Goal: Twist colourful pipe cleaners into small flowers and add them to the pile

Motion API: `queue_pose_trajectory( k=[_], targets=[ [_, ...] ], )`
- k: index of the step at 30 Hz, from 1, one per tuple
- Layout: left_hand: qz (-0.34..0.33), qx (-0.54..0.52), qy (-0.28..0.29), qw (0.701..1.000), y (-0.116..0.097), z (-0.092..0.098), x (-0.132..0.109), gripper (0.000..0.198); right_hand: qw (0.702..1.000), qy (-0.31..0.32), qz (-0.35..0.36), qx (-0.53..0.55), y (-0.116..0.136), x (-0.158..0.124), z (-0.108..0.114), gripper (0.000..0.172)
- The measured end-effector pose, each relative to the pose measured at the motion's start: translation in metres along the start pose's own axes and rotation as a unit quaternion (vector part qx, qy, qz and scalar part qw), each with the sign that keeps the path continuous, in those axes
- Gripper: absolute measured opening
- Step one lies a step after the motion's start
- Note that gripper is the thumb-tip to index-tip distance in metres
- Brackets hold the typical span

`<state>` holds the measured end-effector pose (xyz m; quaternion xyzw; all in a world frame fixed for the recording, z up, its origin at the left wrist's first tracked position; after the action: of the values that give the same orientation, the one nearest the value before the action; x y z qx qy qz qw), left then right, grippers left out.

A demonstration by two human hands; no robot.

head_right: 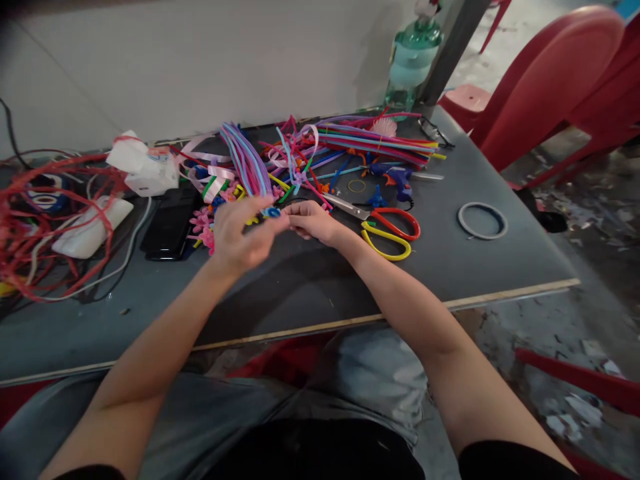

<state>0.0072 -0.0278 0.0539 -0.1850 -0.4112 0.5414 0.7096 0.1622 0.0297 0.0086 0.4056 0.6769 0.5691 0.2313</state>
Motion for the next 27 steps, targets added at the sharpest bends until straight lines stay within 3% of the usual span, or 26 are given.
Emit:
queue_pose_trajectory(
  k=[2,4,8,22,27],
  targets=[
    [-0.071,0.034,0.029,0.996,0.017,0.001,0.018,0.023,1.0,0.029,0.003,0.01,0.002,0.0,0.002,0.03],
    [-0.138,0.072,0.014,0.988,0.032,0.002,0.026,0.026,0.998,0.053,-0.016,0.021,0.003,-0.001,0.002,0.031],
    [-0.198,0.098,0.004,0.975,0.05,-0.002,0.022,0.027,0.993,0.095,-0.059,0.046,0.0,-0.002,0.0,0.024],
    [-0.305,0.158,-0.033,0.939,0.052,0.0,0.01,0.018,0.982,0.143,-0.106,0.06,-0.002,-0.005,-0.002,0.021],
    [-0.324,0.151,-0.024,0.934,0.053,-0.002,0.01,0.017,0.983,0.141,-0.113,-0.013,-0.002,-0.005,-0.002,0.015]
  ],
)
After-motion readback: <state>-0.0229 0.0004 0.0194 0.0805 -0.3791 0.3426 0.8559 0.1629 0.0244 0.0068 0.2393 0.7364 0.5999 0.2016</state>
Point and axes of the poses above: each hand's wrist, its own x-axis towards the middle knuckle, its own z-axis out of the back of the hand, y = z × x, the point moved 3 cm from there along x, towards the middle knuckle, and after that the axes turned 12 degrees about z, right-handed, at the moved point
